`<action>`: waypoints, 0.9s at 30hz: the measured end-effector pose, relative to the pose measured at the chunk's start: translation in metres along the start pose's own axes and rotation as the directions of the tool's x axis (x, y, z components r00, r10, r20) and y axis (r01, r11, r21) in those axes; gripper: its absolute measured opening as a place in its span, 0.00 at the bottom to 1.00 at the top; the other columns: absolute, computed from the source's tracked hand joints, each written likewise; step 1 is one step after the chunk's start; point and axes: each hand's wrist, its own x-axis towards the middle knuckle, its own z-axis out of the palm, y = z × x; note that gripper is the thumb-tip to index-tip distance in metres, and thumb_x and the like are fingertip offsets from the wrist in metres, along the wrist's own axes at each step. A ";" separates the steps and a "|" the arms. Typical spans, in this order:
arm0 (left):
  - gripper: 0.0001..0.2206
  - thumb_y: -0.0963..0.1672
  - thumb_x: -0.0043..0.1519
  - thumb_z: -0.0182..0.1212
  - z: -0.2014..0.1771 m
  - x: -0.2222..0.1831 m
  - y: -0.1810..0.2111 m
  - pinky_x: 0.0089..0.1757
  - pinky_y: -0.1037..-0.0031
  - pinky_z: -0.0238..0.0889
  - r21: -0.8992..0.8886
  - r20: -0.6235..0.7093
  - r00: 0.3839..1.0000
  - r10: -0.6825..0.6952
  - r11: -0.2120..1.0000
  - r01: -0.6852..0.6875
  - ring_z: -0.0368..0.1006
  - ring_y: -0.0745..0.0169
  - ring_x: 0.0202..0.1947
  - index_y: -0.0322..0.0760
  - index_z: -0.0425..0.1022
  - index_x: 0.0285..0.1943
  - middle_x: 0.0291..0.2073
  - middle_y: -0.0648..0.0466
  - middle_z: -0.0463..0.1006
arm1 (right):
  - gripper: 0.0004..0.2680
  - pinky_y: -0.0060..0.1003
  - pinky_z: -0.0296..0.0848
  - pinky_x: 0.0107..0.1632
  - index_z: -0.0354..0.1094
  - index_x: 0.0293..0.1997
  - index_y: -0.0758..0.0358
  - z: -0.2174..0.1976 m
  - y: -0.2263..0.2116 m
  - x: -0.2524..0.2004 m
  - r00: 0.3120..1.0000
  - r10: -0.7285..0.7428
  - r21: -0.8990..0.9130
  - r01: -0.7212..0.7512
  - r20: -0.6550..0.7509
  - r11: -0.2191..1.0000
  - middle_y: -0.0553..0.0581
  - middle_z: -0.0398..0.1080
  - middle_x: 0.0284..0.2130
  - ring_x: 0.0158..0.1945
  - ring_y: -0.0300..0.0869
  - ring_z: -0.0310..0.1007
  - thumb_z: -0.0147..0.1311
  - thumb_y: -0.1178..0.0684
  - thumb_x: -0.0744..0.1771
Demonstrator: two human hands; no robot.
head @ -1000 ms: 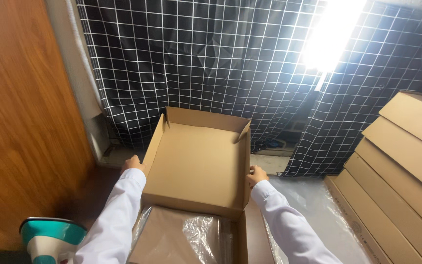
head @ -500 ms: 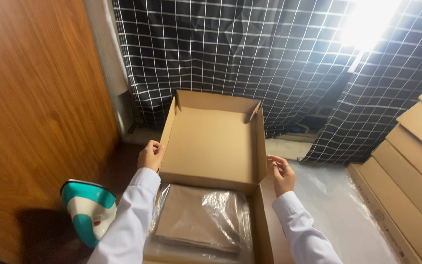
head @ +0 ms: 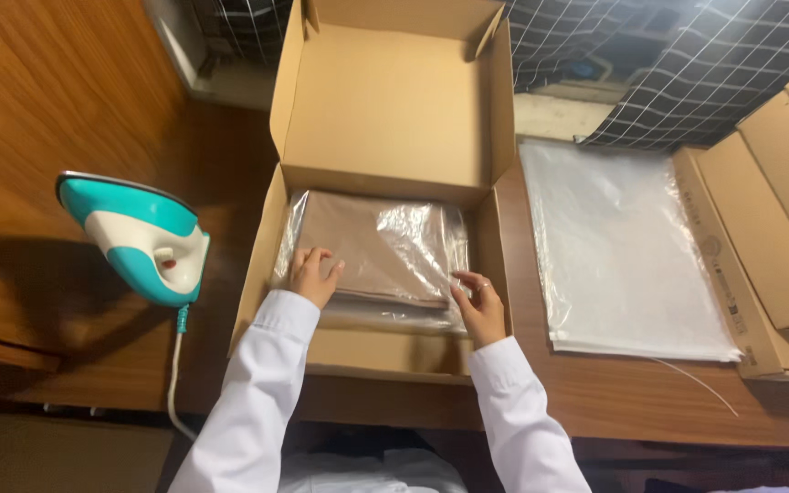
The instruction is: The person places a black shirt onto a green hanger and hangs it on a rack, then removes a tan shirt from a plastic bag inside a box and places it on a green hanger, hanging it on the rack alongside other garments.
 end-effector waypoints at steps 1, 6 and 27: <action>0.12 0.51 0.50 0.60 -0.004 -0.009 0.000 0.40 0.73 0.66 0.005 0.012 1.000 -0.017 1.000 0.017 0.68 0.62 0.41 0.47 0.68 0.38 0.37 0.61 0.64 | 0.08 0.39 0.69 0.45 0.68 0.41 0.58 0.000 0.021 0.002 1.000 0.019 -0.004 -0.019 0.011 1.000 0.58 0.68 0.41 0.47 0.47 0.67 0.56 0.55 0.60; 0.25 0.52 0.48 0.60 -0.039 -0.016 0.021 0.48 0.61 0.58 0.290 -0.140 0.990 -0.032 0.954 0.071 0.54 0.53 0.54 0.47 0.62 0.53 0.51 0.54 0.53 | 0.18 0.43 0.56 0.58 0.60 0.53 0.47 0.004 0.029 0.007 0.991 0.126 -0.270 -0.133 -0.040 0.954 0.58 0.60 0.49 0.56 0.49 0.57 0.56 0.48 0.59; 0.38 0.65 0.42 0.52 -0.046 -0.014 0.011 0.39 0.59 0.64 0.292 0.241 0.864 -0.442 0.882 0.370 0.71 0.42 0.40 0.31 0.66 0.44 0.38 0.39 0.73 | 0.19 0.46 0.68 0.44 0.68 0.36 0.61 0.010 0.037 0.003 0.936 0.352 -0.489 -0.321 -0.030 0.811 0.65 0.71 0.32 0.42 0.56 0.68 0.65 0.42 0.51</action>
